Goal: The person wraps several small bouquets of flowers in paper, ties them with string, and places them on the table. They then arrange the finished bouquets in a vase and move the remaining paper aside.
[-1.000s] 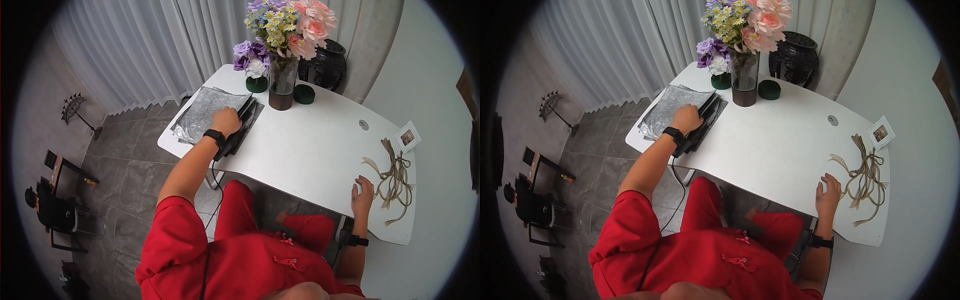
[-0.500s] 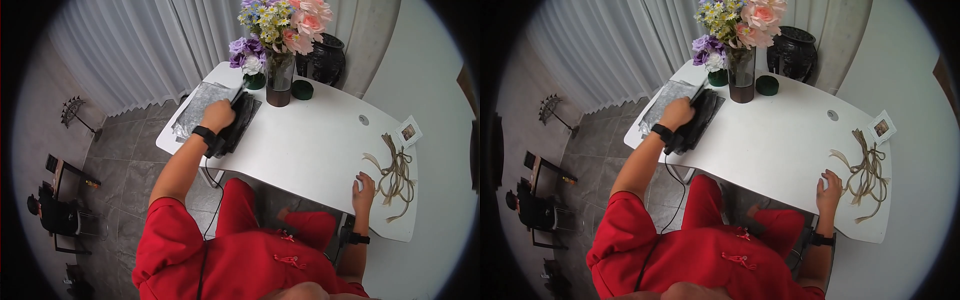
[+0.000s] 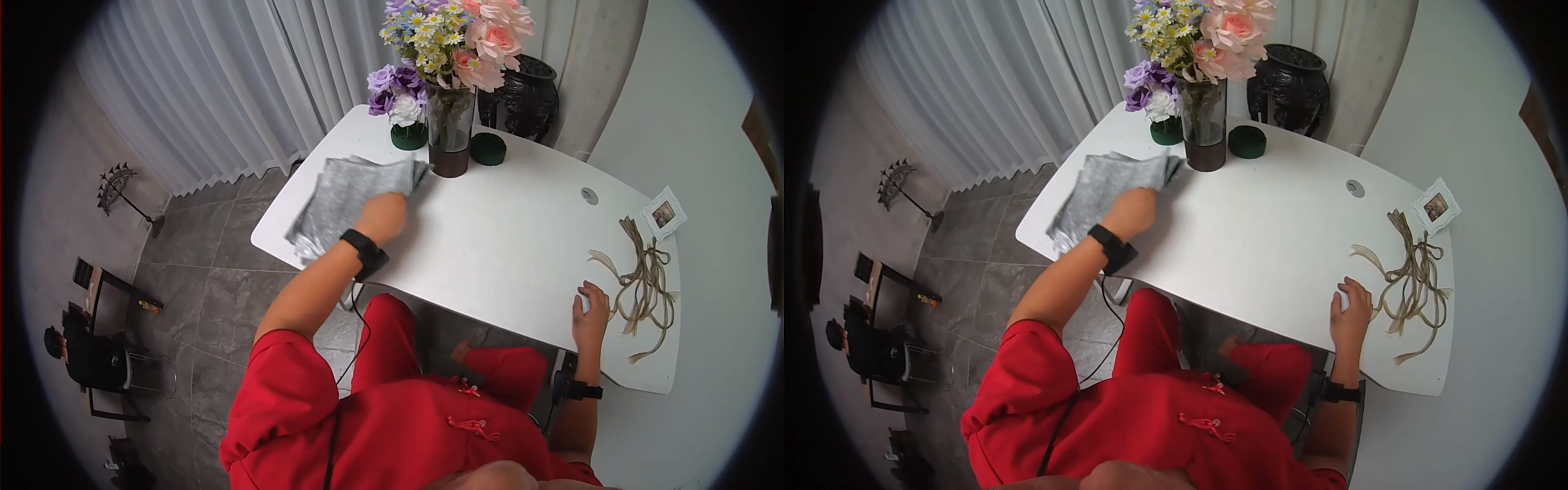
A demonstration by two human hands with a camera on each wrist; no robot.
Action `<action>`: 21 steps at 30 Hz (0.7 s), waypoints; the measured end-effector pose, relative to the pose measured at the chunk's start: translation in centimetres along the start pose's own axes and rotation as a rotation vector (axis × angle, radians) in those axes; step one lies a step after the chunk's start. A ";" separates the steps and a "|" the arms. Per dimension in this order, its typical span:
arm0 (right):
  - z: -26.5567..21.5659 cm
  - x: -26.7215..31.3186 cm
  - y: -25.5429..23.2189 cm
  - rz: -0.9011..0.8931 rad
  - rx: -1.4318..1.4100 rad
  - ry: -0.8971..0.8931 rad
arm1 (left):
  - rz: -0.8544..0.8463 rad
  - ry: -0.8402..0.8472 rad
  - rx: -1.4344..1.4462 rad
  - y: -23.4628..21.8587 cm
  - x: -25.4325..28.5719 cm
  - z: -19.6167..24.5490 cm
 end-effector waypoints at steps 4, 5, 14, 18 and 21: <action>-0.4 0.1 -0.3 0.007 -0.004 0.000 | -0.050 0.180 0.406 -0.3 3.4 9.8; -0.4 0.1 -0.3 0.008 0.003 0.006 | -0.109 0.124 0.523 -0.4 3.9 10.5; -3.9 0.7 2.0 -0.046 -0.013 -0.026 | 0.087 -0.032 0.248 -1.8 0.0 -1.2; -9.3 0.8 3.5 -0.029 0.014 -0.048 | -0.305 -0.531 0.826 1.8 0.8 -1.0; -10.3 1.1 4.1 -0.090 -0.031 -0.022 | -0.432 -0.374 0.656 0.7 1.3 3.1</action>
Point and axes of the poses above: each hand's wrist, its own x-axis away from the middle knuckle, its own y-axis out of the palm, z = x × y, the point moved 7 cm from there along -x, towards the middle knuckle, and after that the axes turned 9 degrees about x, right-handed, at the moved point
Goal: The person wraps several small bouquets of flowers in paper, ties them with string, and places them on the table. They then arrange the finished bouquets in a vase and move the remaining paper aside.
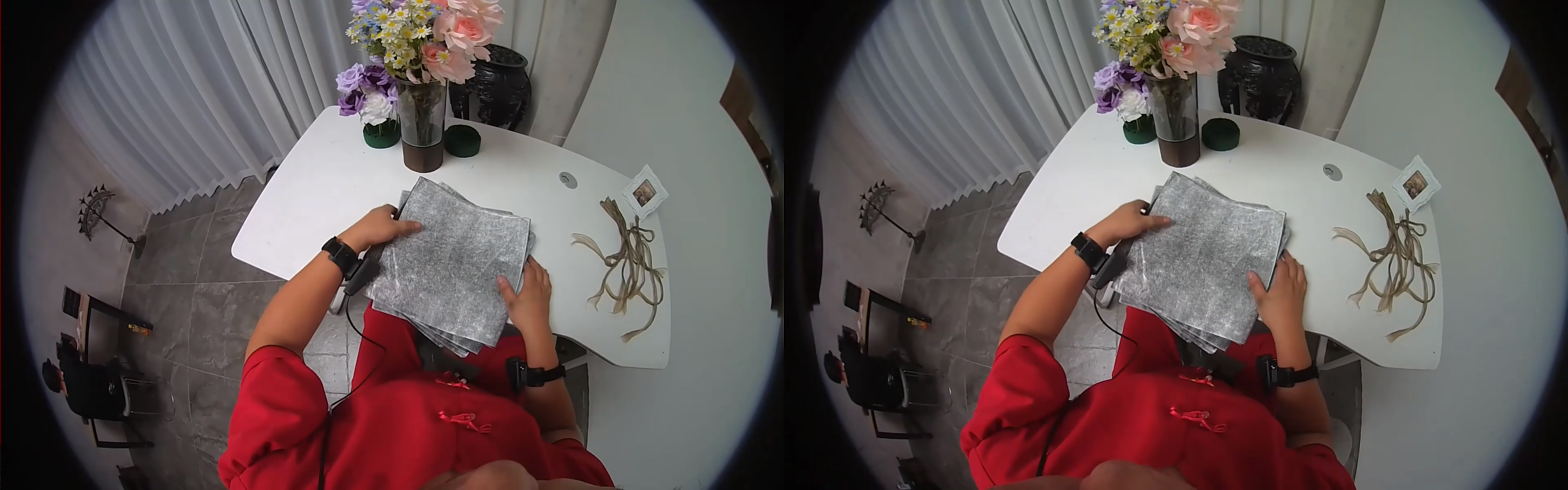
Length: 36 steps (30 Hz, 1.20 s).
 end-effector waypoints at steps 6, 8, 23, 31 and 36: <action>-1.1 3.1 -0.4 -0.119 -0.127 -0.035 | -0.008 0.136 0.083 3.4 4.0 -1.2; -1.2 4.9 -0.6 -0.099 -0.138 -0.006 | -0.010 0.139 0.231 3.5 5.9 -0.3; -2.3 3.9 0.9 -0.464 -1.395 0.665 | 0.116 0.254 0.398 5.2 7.5 -3.2; -4.0 0.5 -10.9 0.028 -0.540 -0.142 | 0.234 0.845 0.244 -2.3 12.6 1.6; -6.5 -1.7 -8.6 -0.145 -1.235 -0.097 | 0.133 0.809 0.480 -0.5 7.5 -0.1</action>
Point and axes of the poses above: each hand's wrist, its own x-axis away from the middle knuckle, its own y-axis out of the palm, z = x × y, the point moved 7 cm from there along -x, towards the middle knuckle, and after that the axes turned 9 degrees about x, right-handed, at the moved point
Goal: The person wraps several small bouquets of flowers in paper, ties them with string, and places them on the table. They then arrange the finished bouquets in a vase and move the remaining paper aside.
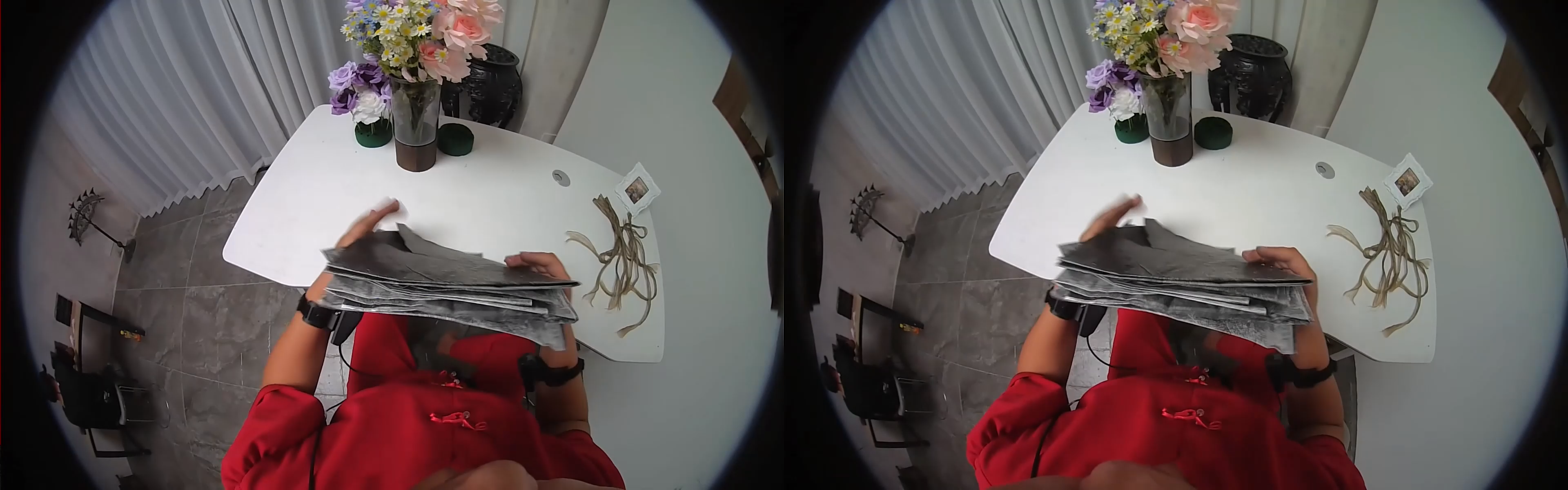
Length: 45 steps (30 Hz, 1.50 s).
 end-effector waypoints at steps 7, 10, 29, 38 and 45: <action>-2.0 -1.6 -0.7 -0.063 -0.046 -0.127 | -0.129 0.315 0.109 1.0 -2.3 5.6; 0.1 -2.0 -1.4 -0.100 0.085 -0.015 | -0.187 0.208 0.170 0.3 -2.2 4.5; -1.6 -14.1 -16.5 0.428 1.330 -0.060 | 0.371 -0.187 -1.008 -14.2 4.9 -4.2; 4.0 -10.9 -0.3 -0.286 1.217 -0.141 | 0.421 -0.090 -0.978 -14.5 5.5 -3.4; -0.3 -3.4 3.3 -0.851 0.285 0.207 | 0.409 -0.087 -0.970 -14.1 5.1 -2.9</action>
Point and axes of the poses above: each hand's wrist, its own x-axis away from the middle knuckle, its own y-axis out of the palm, z = x × y, the point moved 7 cm from there along -x, towards the middle knuckle, and after that the axes turned 9 degrees about x, right-handed, at the moved point
